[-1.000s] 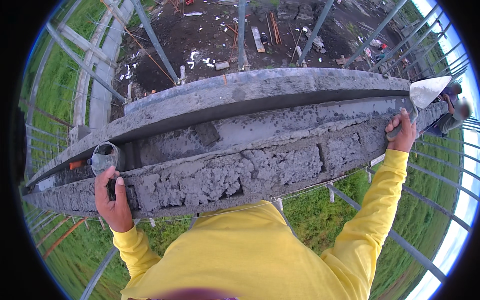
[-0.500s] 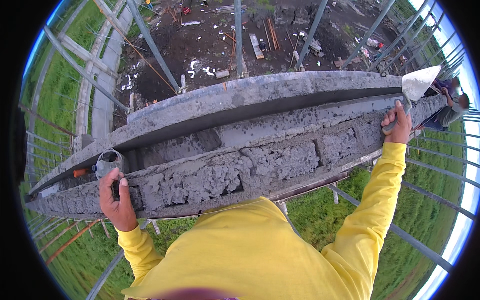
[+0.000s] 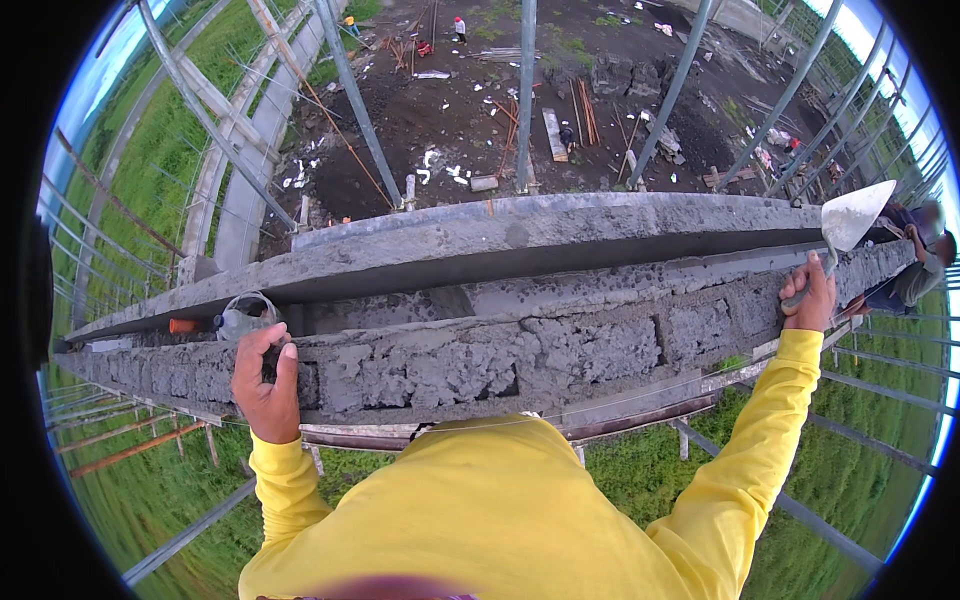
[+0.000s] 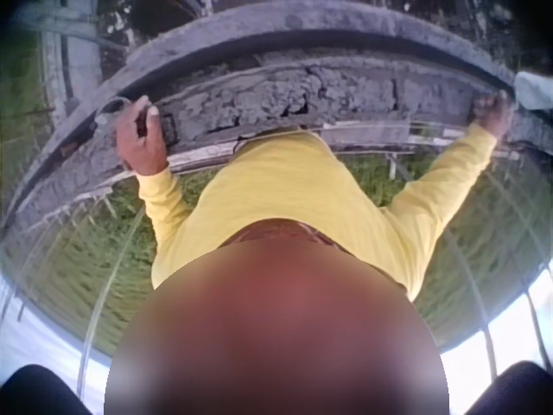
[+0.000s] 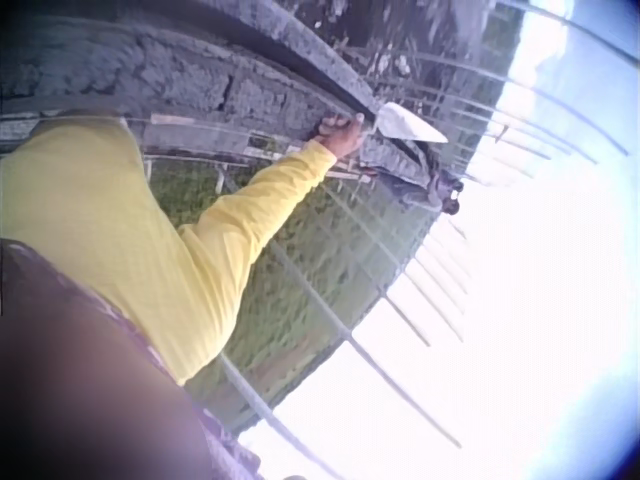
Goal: The person uses a trowel to smooth wet concrete along a long beam on a construction site. The person repeatedly scrapes and levels the concrete surface, moving along the beam while maintaining a consistent finish.
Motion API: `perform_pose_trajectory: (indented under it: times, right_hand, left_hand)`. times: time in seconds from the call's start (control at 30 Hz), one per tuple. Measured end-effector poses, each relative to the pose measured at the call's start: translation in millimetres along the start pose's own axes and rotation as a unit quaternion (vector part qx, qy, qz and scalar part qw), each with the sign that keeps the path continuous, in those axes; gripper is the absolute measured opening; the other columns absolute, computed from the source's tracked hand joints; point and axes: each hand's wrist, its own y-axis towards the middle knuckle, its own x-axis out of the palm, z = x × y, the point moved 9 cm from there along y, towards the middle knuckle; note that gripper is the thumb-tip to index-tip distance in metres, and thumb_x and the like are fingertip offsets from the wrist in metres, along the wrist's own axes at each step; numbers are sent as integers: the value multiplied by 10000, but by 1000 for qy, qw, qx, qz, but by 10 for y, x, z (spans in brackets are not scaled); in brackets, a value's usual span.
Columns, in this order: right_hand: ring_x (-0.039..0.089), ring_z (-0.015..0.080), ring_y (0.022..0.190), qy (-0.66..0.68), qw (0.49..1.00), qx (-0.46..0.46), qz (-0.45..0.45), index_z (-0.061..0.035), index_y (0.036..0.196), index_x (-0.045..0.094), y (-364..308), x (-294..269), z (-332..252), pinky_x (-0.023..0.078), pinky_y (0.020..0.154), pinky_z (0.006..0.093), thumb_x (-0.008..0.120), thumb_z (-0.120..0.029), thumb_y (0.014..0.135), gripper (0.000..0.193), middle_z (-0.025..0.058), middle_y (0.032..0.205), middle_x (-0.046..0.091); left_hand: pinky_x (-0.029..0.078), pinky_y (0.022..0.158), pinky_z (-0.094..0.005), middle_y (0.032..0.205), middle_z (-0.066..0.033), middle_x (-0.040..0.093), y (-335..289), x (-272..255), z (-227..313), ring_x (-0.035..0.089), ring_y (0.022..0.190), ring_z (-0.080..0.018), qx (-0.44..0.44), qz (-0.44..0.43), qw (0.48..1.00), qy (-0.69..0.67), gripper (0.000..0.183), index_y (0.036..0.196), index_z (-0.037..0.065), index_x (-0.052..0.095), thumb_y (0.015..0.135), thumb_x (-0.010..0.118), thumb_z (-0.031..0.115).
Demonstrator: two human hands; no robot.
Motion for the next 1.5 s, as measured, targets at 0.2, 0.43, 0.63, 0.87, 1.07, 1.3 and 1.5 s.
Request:
perform_pose_trajectory:
  times: [0.2,0.43,0.63,0.87,1.07,1.3,1.5]
  right_hand:
    - [455,136,512,-20,1000,-8,3,-108,972,515,16,-6,-7,412,466,289,657,-264,989,212,5,647,438]
    - [453,139,511,-26,1000,-8,8,-107,960,510,10,-15,-20,405,465,284,658,-261,988,216,9,647,438]
    - [451,140,503,-21,1000,-9,1,-114,921,495,28,-16,-10,400,453,288,660,-270,989,237,10,642,434]
    - [452,136,491,-11,1000,8,-1,-118,904,487,63,-59,33,402,437,287,660,-276,989,250,7,633,438]
    - [453,133,478,-26,999,-10,23,-122,908,489,26,-26,-15,401,423,286,671,-282,981,254,0,622,437]
    - [468,143,440,-19,1000,-10,15,-113,920,505,-63,88,-65,404,396,294,675,-232,954,211,12,603,457]
    - [483,160,449,-24,1000,-9,8,-96,942,497,-94,132,-107,415,425,314,661,-191,957,191,27,607,489]
  left_hand:
    - [512,834,-351,1000,-153,694,7,-23,27,658,901,-267,3,0,1000,-7,212,1064,-15,694,853,689,-33]
    - [513,832,-350,1003,-155,690,-9,-49,32,659,900,-280,16,2,1000,-4,252,1071,-10,697,823,715,-50]
    - [513,813,-338,1002,-142,682,-21,-61,19,651,878,-260,6,10,1000,-5,282,1079,-3,696,806,717,-67]
    - [511,775,-323,987,-130,665,-15,-77,73,637,840,-238,11,15,1000,-4,305,1083,14,696,797,706,-90]
    - [510,789,-332,979,-129,660,-19,-72,72,636,856,-253,28,13,1000,-4,292,1067,15,696,796,700,-95]
    - [488,856,-354,994,-141,648,-61,-25,49,624,907,-280,30,2,1000,-1,228,1052,-6,684,836,677,-77]
    - [475,868,-360,1036,-124,647,-35,26,174,591,928,-252,10,-22,999,40,180,1088,-8,680,940,681,95]
